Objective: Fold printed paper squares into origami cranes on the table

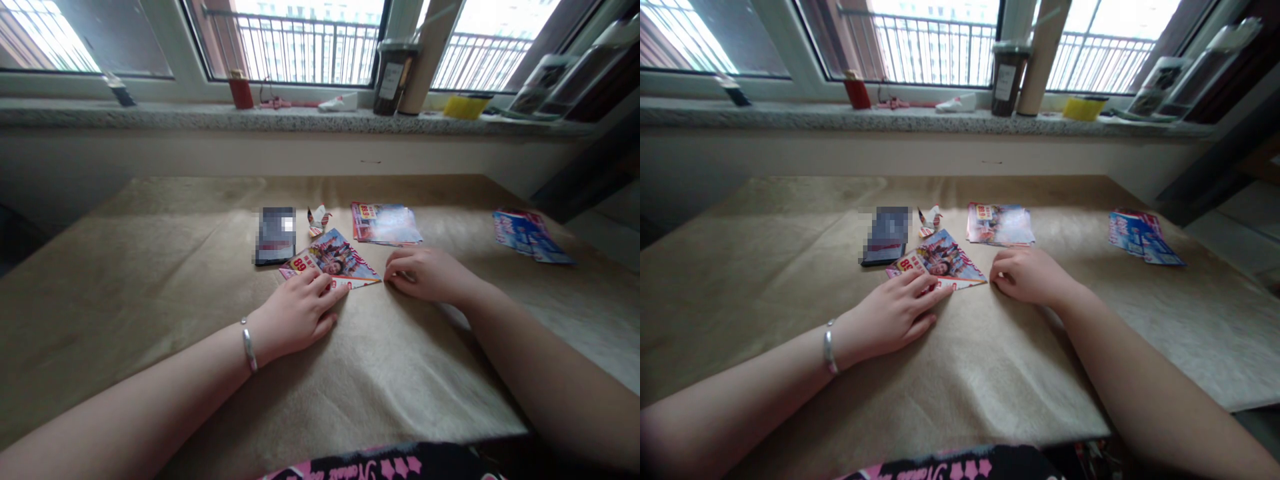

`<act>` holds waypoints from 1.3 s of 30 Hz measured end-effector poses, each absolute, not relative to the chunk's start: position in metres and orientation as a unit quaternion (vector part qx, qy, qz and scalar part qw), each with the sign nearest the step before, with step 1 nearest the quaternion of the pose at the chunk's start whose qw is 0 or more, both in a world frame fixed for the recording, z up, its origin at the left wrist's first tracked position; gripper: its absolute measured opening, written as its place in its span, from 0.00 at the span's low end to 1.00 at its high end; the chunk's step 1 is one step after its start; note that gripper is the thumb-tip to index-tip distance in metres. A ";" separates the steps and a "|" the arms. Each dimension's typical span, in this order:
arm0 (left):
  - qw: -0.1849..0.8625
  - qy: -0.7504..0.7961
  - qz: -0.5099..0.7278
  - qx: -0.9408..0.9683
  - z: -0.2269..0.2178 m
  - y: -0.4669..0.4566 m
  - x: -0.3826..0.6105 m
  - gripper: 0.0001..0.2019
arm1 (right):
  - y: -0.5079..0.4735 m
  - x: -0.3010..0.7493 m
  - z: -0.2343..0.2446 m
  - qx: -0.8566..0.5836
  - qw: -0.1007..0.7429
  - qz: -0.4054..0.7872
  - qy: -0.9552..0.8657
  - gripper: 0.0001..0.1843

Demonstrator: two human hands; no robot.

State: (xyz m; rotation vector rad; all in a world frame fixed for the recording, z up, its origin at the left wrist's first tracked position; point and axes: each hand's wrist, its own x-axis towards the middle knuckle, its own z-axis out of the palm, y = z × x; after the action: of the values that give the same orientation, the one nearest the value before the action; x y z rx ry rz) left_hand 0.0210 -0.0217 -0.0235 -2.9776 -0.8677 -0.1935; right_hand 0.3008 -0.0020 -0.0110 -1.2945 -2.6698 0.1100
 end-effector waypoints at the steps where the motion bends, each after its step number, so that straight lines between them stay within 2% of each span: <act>1: 0.018 -0.279 -0.063 -0.958 -0.023 -0.022 0.021 0.23 | -0.002 0.297 -0.013 -0.452 0.100 0.047 -0.885 0.06; 4: 0.016 -0.280 -0.062 -0.958 -0.023 -0.022 0.021 0.23 | -0.002 0.285 -0.022 -0.519 0.132 0.072 -0.842 0.06; 7: 0.015 -0.281 -0.060 -0.958 -0.023 -0.022 0.021 0.23 | -0.003 0.275 -0.031 -0.531 0.137 0.014 -0.836 0.06; 12: 0.015 -0.281 -0.065 -0.957 -0.023 -0.022 0.022 0.23 | -0.003 0.275 -0.038 -0.537 0.128 0.016 -0.834 0.09; 26: 0.012 -0.280 -0.065 -0.958 -0.024 -0.022 0.021 0.23 | -0.004 0.281 -0.032 -0.506 0.104 0.015 -0.856 0.09; 35: 0.025 -0.277 -0.067 -0.958 -0.021 -0.023 0.022 0.23 | -0.002 0.282 -0.029 -0.449 0.217 0.077 -0.863 0.06; 39: 0.026 -0.282 -0.062 -0.957 -0.021 -0.023 0.023 0.23 | -0.007 0.275 -0.026 -0.382 0.208 0.048 -0.899 0.08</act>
State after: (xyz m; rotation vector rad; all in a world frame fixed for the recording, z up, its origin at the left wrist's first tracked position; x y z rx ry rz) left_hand 0.0228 -0.0230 -0.0207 -2.9582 -0.8707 -0.1907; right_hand 0.2745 -0.0067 -0.0261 -1.0636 -2.5027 0.1323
